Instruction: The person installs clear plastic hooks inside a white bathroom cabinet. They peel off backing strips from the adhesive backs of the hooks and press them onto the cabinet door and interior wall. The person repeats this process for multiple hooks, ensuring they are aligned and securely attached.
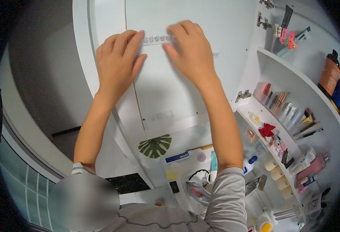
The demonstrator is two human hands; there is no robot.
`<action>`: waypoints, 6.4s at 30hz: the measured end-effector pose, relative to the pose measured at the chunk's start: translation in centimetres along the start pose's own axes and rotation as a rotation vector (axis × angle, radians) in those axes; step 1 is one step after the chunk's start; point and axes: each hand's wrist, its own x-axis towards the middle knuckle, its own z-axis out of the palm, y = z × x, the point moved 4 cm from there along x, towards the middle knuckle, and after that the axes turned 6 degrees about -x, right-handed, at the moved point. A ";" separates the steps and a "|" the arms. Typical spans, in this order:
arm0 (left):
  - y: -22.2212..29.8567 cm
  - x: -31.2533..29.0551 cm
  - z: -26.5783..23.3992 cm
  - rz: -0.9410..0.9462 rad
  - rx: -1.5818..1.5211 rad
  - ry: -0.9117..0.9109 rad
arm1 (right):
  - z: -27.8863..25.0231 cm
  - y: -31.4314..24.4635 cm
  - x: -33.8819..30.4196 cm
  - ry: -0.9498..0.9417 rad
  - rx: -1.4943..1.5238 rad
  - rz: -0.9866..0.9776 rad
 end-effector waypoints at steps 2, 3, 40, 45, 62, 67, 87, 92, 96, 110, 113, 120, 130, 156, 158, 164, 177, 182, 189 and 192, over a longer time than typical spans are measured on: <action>0.5 0.9 0.9 0.019 -0.026 0.024 | -0.3 0.6 -0.6 -0.050 -0.008 0.032; 0.9 1.2 1.1 -0.004 -0.063 -0.010 | -0.2 0.8 -0.9 -0.042 -0.014 0.040; -0.5 1.6 1.8 0.093 -0.177 0.114 | 1.4 -1.4 0.5 0.033 0.002 -0.196; -1.9 1.5 0.7 0.010 -0.305 0.211 | 2.0 -2.7 2.2 -0.097 0.046 -0.275; -1.9 1.6 1.0 -0.010 -0.371 0.157 | 2.4 -3.1 4.5 -0.305 -0.021 -0.498; -1.9 1.6 1.0 -0.012 -0.301 0.149 | 2.4 -3.2 4.1 -0.204 0.006 -0.542; -2.5 1.1 0.2 -0.060 -0.524 0.330 | 3.9 -5.6 2.1 0.086 -0.050 -0.202; -2.2 1.4 0.1 -0.053 -0.486 0.296 | 4.6 -5.5 2.3 0.120 -0.065 -0.171; -2.1 1.2 0.5 -0.064 -0.441 0.214 | 5.1 -5.3 1.9 0.207 -0.084 -0.188; -1.6 1.5 1.4 -0.045 -0.169 0.230 | 4.5 -4.8 1.9 0.192 0.019 -0.197; -1.6 1.7 1.2 -0.046 -0.147 0.199 | 4.4 -5.2 1.8 0.198 -0.007 -0.187; -1.7 1.7 1.2 -0.049 -0.192 0.179 | 4.2 -5.0 1.8 0.231 0.033 -0.222; -1.4 1.7 1.1 -0.051 -0.179 0.139 | 4.4 -4.9 1.6 0.215 0.052 -0.251; -1.4 0.8 1.0 -0.044 -0.292 0.215 | 4.5 -4.7 0.4 0.308 0.007 -0.220; -1.4 0.7 0.9 -0.067 -0.323 0.248 | 4.5 -4.8 0.1 0.446 -0.004 -0.227; -0.5 0.7 1.0 -0.203 -0.537 0.252 | 4.2 -5.7 -0.4 0.258 0.006 -0.140; 1.1 1.3 3.1 -0.156 -0.732 0.330 | 6.1 -4.5 1.2 0.131 0.241 -0.001; 1.1 1.4 3.1 -0.140 -0.710 0.312 | 5.7 -4.2 1.0 0.105 0.380 0.028; 0.7 1.2 3.4 -0.108 -0.745 0.408 | 6.7 -4.1 0.8 0.308 0.343 -0.023; 1.0 1.1 3.3 -0.147 -0.782 0.392 | 6.7 -4.5 0.8 0.283 0.217 -0.021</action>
